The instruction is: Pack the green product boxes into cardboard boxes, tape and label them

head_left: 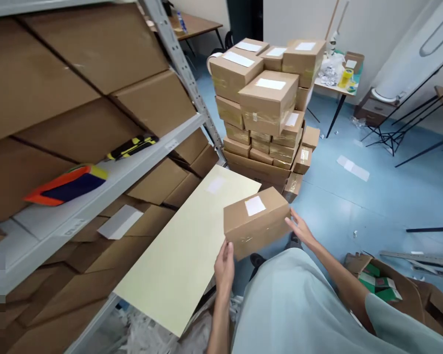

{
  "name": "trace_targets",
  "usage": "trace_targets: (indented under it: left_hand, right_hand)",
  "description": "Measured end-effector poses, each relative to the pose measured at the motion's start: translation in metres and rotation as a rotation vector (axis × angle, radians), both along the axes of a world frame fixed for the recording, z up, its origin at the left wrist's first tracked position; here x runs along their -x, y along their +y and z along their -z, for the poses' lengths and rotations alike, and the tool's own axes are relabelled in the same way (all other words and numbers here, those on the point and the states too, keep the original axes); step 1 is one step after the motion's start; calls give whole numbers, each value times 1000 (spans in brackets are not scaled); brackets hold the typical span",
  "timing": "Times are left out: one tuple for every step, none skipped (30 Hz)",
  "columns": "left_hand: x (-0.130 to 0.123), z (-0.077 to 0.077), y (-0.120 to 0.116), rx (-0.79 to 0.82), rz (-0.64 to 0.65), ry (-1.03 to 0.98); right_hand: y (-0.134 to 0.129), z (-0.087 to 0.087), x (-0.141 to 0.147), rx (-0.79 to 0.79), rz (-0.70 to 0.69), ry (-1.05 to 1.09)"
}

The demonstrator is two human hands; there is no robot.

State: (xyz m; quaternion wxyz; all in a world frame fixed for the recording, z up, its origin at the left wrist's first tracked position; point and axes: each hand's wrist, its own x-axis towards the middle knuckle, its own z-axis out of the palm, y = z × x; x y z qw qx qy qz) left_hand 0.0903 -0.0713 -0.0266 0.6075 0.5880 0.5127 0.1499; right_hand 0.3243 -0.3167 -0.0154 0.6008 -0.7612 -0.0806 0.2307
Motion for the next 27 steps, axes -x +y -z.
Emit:
trace_targets:
  left_hand:
    - [-18,-1,-12,-4,47,-14]
    - [-36,-2,-25,1,94,-21]
    - [-55,-3,-38,10,140,-21]
    - [-74,-3,-51,20,185,-15]
    - [-93,-3,-66,26,223,-4]
    - [-112,-3,-81,31,256,6]
    - [-132,-4,-97,39,286,15]
    - [-151,-4,-113,46,313,21]
    - [-171,-4,-130,53,339,25]
    - [-190,-3,-147,60,363,29]
    - [-208,-3,-163,66,388,32]
    - [-226,-2,-179,72,413,34]
    - [-242,-2,-195,82,434,37]
    - [-257,-1,-209,97,449,40]
    - [-269,-1,-223,119,456,44]
    - [-280,0,-235,144,456,49]
    - [-290,0,-246,171,448,56]
    - [-298,0,-255,199,437,67]
    - [-305,1,-263,223,425,77]
    - [-311,1,-268,245,416,86]
    - [-316,3,-272,262,408,97]
    - [-322,4,-274,274,400,108]
    - [-328,6,-274,282,393,121]
    - [-334,8,-273,290,387,130]
    - [-341,11,-270,297,381,135]
    - [-349,14,-267,306,373,136]
    - [-357,17,-262,317,364,135]
  right_hand:
    - [-21,0,-10,18,57,-1]
    - [-41,1,-20,35,106,-2]
    - [-61,1,-31,50,151,-4]
    - [-80,0,-42,63,191,-8]
    - [-99,-1,-53,78,222,-19]
    - [-118,-3,-64,97,247,-34]
    - [-137,-6,-75,121,265,-53]
    - [-155,-8,-85,149,277,-73]
    - [-174,-12,-96,180,288,-94]
    - [-191,-15,-106,209,297,-115]
    - [-208,-18,-117,233,304,-136]
    - [-224,-22,-128,252,305,-160]
    - [-239,-25,-139,267,302,-183]
    - [-251,-27,-151,281,295,-204]
    - [-262,-30,-163,294,285,-220]
    - [-271,-32,-175,311,273,-231]
    - [-278,-33,-188,332,259,-238]
    - [-282,-34,-202,355,243,-244]
    - [-283,-33,-216,378,222,-252]
    - [-283,-32,-230,399,196,-263]
    - [-279,-30,-246,418,166,-277]
    - [-274,-28,-261,434,133,-291]
    - [-266,-25,-277,449,99,-302]
    - [-257,-22,-293,462,64,-307]
    - [-247,-18,-310,477,30,-306]
    - [-235,-14,-326,493,-2,-300]
    - [-222,-10,-343,510,-30,-290]
